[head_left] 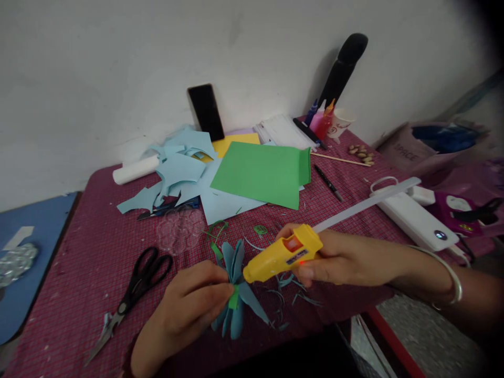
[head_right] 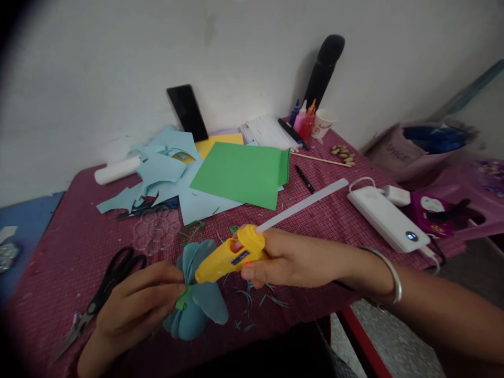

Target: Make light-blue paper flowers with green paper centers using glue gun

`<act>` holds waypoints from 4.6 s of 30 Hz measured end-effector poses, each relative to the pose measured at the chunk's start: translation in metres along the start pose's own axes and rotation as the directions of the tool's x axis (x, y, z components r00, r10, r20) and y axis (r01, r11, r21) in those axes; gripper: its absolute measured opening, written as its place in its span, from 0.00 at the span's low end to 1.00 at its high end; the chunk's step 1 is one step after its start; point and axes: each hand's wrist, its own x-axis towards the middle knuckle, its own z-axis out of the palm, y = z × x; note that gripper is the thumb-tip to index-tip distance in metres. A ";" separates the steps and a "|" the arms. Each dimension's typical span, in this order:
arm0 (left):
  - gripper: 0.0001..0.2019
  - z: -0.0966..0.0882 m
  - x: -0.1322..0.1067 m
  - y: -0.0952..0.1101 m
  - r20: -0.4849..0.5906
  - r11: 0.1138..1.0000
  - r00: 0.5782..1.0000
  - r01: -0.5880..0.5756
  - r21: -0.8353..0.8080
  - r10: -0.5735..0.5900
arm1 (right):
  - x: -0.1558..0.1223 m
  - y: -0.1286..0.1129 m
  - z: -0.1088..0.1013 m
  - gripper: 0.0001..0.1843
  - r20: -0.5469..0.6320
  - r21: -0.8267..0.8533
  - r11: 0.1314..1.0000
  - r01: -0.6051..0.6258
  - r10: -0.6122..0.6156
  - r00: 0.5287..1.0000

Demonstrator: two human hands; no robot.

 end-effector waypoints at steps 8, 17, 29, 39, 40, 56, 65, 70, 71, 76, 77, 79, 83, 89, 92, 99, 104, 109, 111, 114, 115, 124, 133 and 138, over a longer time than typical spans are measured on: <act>0.06 0.000 -0.002 -0.001 -0.003 1.000 1.000 -0.020 -0.005 0.020 | 0.003 0.005 0.002 0.16 -0.004 0.080 0.997 0.000 0.000 1.000; 0.07 0.000 0.000 -0.001 -0.027 1.000 0.999 -0.029 0.002 0.029 | 0.004 0.008 0.002 0.20 -0.016 0.147 0.989 -0.035 0.038 0.999; 0.09 0.003 -0.001 -0.005 -0.099 0.998 0.994 0.053 -0.014 -0.054 | 0.007 0.019 -0.005 0.23 0.061 0.192 0.981 0.037 -0.049 0.997; 0.08 0.009 0.002 0.000 -0.132 0.965 0.965 0.204 -0.167 -0.227 | 0.005 0.021 0.000 0.22 -0.059 0.155 0.987 0.052 -0.043 0.997; 0.08 0.009 0.002 0.001 -0.131 0.957 0.959 0.225 -0.181 -0.250 | 0.005 0.021 0.001 0.22 -0.061 0.169 0.984 0.054 -0.044 0.997; 0.08 0.014 -0.002 0.004 -0.111 0.887 0.906 0.365 -0.282 -0.408 | 0.011 0.017 0.008 0.19 -0.005 0.128 0.990 0.058 -0.058 0.998; 0.07 0.014 -0.003 0.003 -0.121 0.903 0.915 0.346 -0.254 -0.385 | 0.006 0.010 0.012 0.09 -0.059 0.067 0.993 0.099 -0.095 0.994; 0.07 0.014 -0.002 0.004 -0.117 0.898 0.912 0.352 -0.265 -0.392 | 0.005 0.006 0.012 0.07 -0.067 -0.009 0.998 0.069 -0.069 0.995; 0.07 0.014 -0.001 0.005 -0.117 0.898 0.914 0.348 -0.269 -0.390 | 0.004 0.005 0.012 0.07 -0.073 -0.033 0.998 0.063 -0.065 0.995; 0.08 0.014 0.000 0.004 -0.133 0.909 0.917 0.336 -0.247 -0.375 | 0.000 0.005 0.016 0.08 -0.135 -0.259 0.962 0.093 -0.131 0.982; 0.08 0.015 0.000 0.004 -0.136 0.909 0.916 0.339 -0.242 -0.378 | -0.001 0.006 0.018 0.08 -0.157 -0.301 0.947 0.115 -0.168 0.973; 0.07 0.015 0.000 0.004 -0.140 0.907 0.912 0.345 -0.243 -0.385 | -0.005 0.009 0.023 0.09 -0.214 -0.357 0.923 0.146 -0.232 0.949; 0.06 0.014 0.001 0.002 -0.154 0.899 0.904 0.352 -0.263 -0.399 | -0.016 0.024 0.029 0.17 -0.451 -0.367 0.923 0.115 -0.285 0.846; 0.06 0.013 0.001 -0.003 -0.185 0.876 0.878 0.377 -0.301 -0.442 | -0.044 0.075 -0.001 0.37 -0.757 -0.549 0.770 -0.325 -0.294 0.583; 0.06 0.012 0.001 -0.004 -0.183 0.874 0.877 0.379 -0.304 -0.444 | -0.059 0.104 -0.021 0.36 -0.798 -0.554 0.653 -0.517 -0.239 0.554; 0.06 0.009 0.001 -0.005 -0.141 0.879 0.882 0.409 -0.244 -0.450 | -0.068 0.148 -0.031 0.36 -0.786 -0.596 0.482 -0.642 -0.187 0.590; 0.06 0.006 0.001 -0.004 -0.124 0.891 0.891 0.408 -0.201 -0.436 | -0.073 0.150 -0.027 0.35 -0.759 -0.629 0.423 -0.653 -0.151 0.633; 0.04 0.003 0.003 -0.004 -0.063 0.920 0.924 0.366 -0.138 -0.377 | -0.066 0.106 -0.008 0.22 -0.741 -0.654 0.522 -0.548 -0.294 0.604; 0.04 0.003 0.005 -0.004 -0.040 0.928 0.932 0.353 -0.116 -0.360 | -0.050 0.077 0.009 0.18 -0.667 -0.691 0.657 -0.303 -0.417 0.618; 0.05 0.003 0.008 -0.003 -0.022 0.931 0.934 0.354 -0.092 -0.357 | -0.013 0.036 0.034 0.16 -0.517 -0.646 0.763 0.030 -0.466 0.718; 0.05 0.003 0.009 -0.002 -0.015 0.931 0.934 0.354 -0.089 -0.357 | 0.000 0.026 0.040 0.15 -0.458 -0.630 0.770 0.097 -0.469 0.755; 0.05 0.002 0.016 -0.002 0.055 0.936 0.940 0.340 -0.088 -0.337 | 0.066 0.019 0.053 0.07 -0.310 -0.540 0.809 0.231 -0.447 0.839; 0.05 -0.002 0.019 -0.002 0.111 0.935 0.934 0.348 -0.067 -0.340 | 0.073 0.030 0.060 0.05 -0.333 -0.443 0.812 0.380 -0.542 0.771; 0.05 -0.003 0.016 -0.003 0.130 0.936 0.933 0.346 -0.069 -0.335 | 0.073 0.028 0.061 0.04 -0.342 -0.426 0.817 0.388 -0.543 0.767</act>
